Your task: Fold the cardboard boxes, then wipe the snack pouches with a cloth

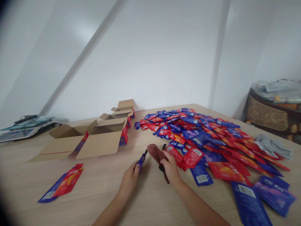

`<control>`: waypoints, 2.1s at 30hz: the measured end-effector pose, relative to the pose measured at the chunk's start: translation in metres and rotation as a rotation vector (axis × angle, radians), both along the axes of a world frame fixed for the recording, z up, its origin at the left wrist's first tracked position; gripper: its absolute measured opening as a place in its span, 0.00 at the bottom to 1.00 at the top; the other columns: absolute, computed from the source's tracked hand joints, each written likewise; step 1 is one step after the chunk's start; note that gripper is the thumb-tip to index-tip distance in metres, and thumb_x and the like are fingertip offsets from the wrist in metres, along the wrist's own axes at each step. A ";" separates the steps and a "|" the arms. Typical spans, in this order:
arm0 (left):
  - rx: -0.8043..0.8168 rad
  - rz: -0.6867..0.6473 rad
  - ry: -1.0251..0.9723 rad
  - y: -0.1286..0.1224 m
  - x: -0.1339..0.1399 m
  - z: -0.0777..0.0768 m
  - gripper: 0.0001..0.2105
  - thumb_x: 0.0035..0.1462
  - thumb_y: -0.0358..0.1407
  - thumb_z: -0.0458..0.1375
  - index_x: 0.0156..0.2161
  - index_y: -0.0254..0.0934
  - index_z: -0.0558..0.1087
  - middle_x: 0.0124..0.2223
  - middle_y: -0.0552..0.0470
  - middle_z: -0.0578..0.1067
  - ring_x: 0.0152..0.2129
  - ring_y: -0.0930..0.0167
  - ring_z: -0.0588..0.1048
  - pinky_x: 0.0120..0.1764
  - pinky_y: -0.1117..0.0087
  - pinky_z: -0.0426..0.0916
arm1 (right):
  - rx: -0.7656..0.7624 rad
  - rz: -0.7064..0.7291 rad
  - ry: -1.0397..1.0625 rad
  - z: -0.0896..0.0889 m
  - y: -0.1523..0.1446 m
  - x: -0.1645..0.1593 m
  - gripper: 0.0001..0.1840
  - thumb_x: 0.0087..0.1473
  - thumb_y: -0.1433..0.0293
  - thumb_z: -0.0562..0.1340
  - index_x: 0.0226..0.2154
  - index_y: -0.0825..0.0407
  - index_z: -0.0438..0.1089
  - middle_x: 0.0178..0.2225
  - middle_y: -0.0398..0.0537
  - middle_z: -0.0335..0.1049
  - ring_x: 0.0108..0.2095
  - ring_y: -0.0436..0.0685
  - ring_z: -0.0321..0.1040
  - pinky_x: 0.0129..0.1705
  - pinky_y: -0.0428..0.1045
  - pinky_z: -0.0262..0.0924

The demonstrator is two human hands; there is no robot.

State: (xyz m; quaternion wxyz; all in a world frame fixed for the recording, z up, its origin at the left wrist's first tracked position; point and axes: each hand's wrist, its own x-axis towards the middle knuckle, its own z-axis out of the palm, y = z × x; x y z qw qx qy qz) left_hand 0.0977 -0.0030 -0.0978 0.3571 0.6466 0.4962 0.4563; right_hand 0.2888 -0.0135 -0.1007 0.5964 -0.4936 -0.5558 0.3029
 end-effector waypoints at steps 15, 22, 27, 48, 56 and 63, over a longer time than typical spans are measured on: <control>-0.541 0.033 -1.046 -0.009 0.024 -0.015 0.11 0.43 0.26 0.61 0.36 0.29 0.74 0.35 0.43 0.78 0.28 0.69 0.75 0.35 0.70 0.69 | -0.078 -0.010 -1.038 -0.003 -0.012 -0.027 0.29 0.47 0.78 0.53 0.53 0.50 0.62 0.54 0.51 0.61 0.53 0.63 0.52 0.50 0.59 0.52; -0.519 0.048 -1.159 -0.002 0.022 -0.025 0.09 0.48 0.26 0.56 0.36 0.32 0.75 0.34 0.47 0.78 0.30 0.71 0.76 0.36 0.71 0.70 | 0.121 0.100 -0.927 0.007 -0.028 -0.048 0.35 0.51 0.77 0.50 0.61 0.43 0.48 0.60 0.44 0.51 0.55 0.58 0.49 0.55 0.55 0.48; -0.524 0.071 -1.160 0.003 0.017 -0.023 0.10 0.50 0.24 0.52 0.35 0.31 0.75 0.29 0.49 0.77 0.25 0.73 0.75 0.32 0.73 0.71 | 0.020 0.160 -1.022 -0.004 -0.027 -0.056 0.39 0.44 0.80 0.52 0.59 0.43 0.52 0.60 0.44 0.54 0.55 0.60 0.49 0.53 0.59 0.48; -0.801 -0.271 -1.274 -0.004 0.006 0.006 0.15 0.56 0.39 0.54 0.44 0.31 0.72 0.41 0.45 0.77 0.36 0.70 0.75 0.42 0.71 0.69 | 0.031 0.202 -1.011 0.005 -0.026 -0.046 0.34 0.47 0.78 0.52 0.58 0.47 0.56 0.59 0.42 0.55 0.55 0.59 0.49 0.55 0.58 0.49; -0.506 0.038 -0.495 0.032 -0.022 -0.001 0.11 0.46 0.28 0.58 0.38 0.29 0.72 0.30 0.46 0.77 0.25 0.67 0.75 0.33 0.67 0.68 | 0.048 0.128 -0.720 0.011 -0.014 -0.009 0.26 0.45 0.79 0.52 0.46 0.47 0.69 0.45 0.45 0.70 0.46 0.56 0.61 0.49 0.52 0.56; 0.239 0.136 0.706 0.028 -0.047 0.009 0.22 0.53 0.31 0.51 0.55 0.39 0.62 0.60 0.42 0.61 0.59 0.59 0.52 0.58 0.54 0.44 | 0.116 -0.212 0.110 0.005 0.011 0.032 0.18 0.46 0.68 0.56 0.42 0.51 0.71 0.40 0.46 0.72 0.41 0.58 0.65 0.45 0.53 0.58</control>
